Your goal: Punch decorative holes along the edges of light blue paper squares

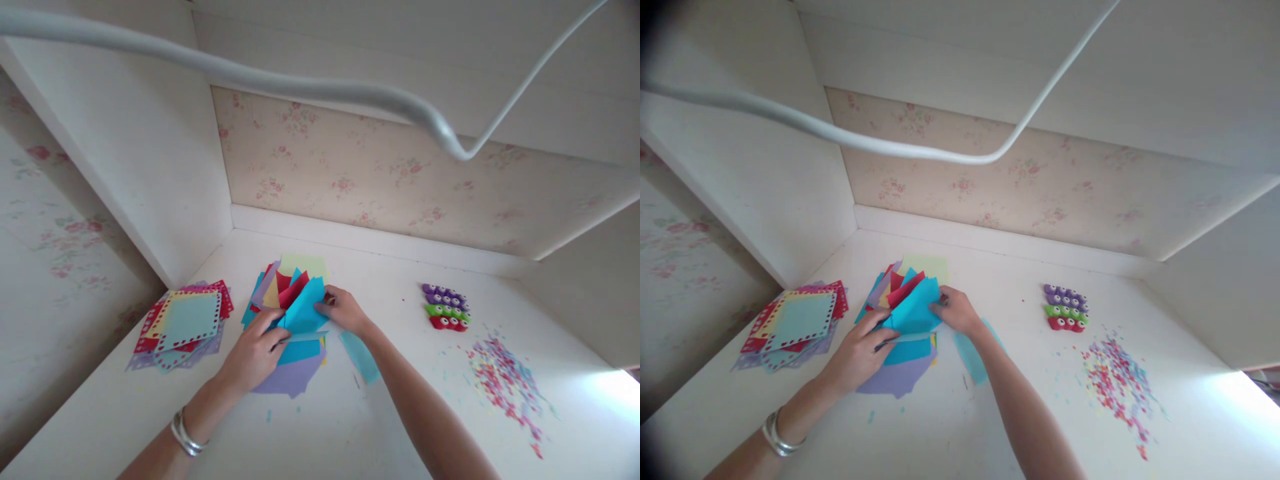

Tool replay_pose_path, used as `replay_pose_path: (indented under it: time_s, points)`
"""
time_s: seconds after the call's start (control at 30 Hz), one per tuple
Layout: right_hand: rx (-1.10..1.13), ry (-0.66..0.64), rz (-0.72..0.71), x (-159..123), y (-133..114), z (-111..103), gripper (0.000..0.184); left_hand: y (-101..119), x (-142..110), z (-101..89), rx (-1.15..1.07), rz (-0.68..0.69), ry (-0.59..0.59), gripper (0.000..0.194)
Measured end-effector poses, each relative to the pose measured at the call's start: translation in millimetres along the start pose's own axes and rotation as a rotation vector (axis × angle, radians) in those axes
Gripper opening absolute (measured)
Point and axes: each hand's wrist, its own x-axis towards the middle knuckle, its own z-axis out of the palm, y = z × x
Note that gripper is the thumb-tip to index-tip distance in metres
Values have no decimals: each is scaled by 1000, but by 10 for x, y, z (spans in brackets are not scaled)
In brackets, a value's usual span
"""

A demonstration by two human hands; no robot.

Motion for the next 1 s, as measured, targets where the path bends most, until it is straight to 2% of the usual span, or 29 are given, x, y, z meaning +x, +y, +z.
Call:
replay_pose_path:
  time_s: [0.1,0.17,0.27,0.33,0.47,0.53,0.6,0.63,0.7,0.8,0.9,1.0]
  points:
    - [113,-15,-22,-23,10,-44,24,126,14,-47,-93,132,12,30]
    - [190,-49,-35,-56,33,-92,21,220,27,-58,-146,215,10,38]
    - [298,-104,-36,-107,99,-168,16,295,50,-35,-210,242,20,42]
    - [354,-100,-24,-123,144,-204,18,289,66,-10,-251,202,39,40]
    - [412,-21,-8,-105,148,-214,30,200,130,17,-237,-42,172,20]
    - [440,13,-9,-90,103,-183,50,125,191,8,-206,-230,247,7]
    - [497,17,-15,-76,44,-128,75,21,262,-8,-212,-435,272,16]
    - [523,10,-19,-67,13,-95,81,-39,297,-15,-236,-528,256,21]
    - [504,-12,-26,-37,-47,-27,74,-169,364,-18,-321,-666,199,34]
    - [277,-19,-1,45,-137,34,43,-351,474,3,-349,-764,157,41]
    - [90,25,67,93,-209,-29,43,-496,626,29,-331,-796,123,46]
    - [-49,72,123,-43,-228,-246,52,-628,787,46,-293,-775,75,57]
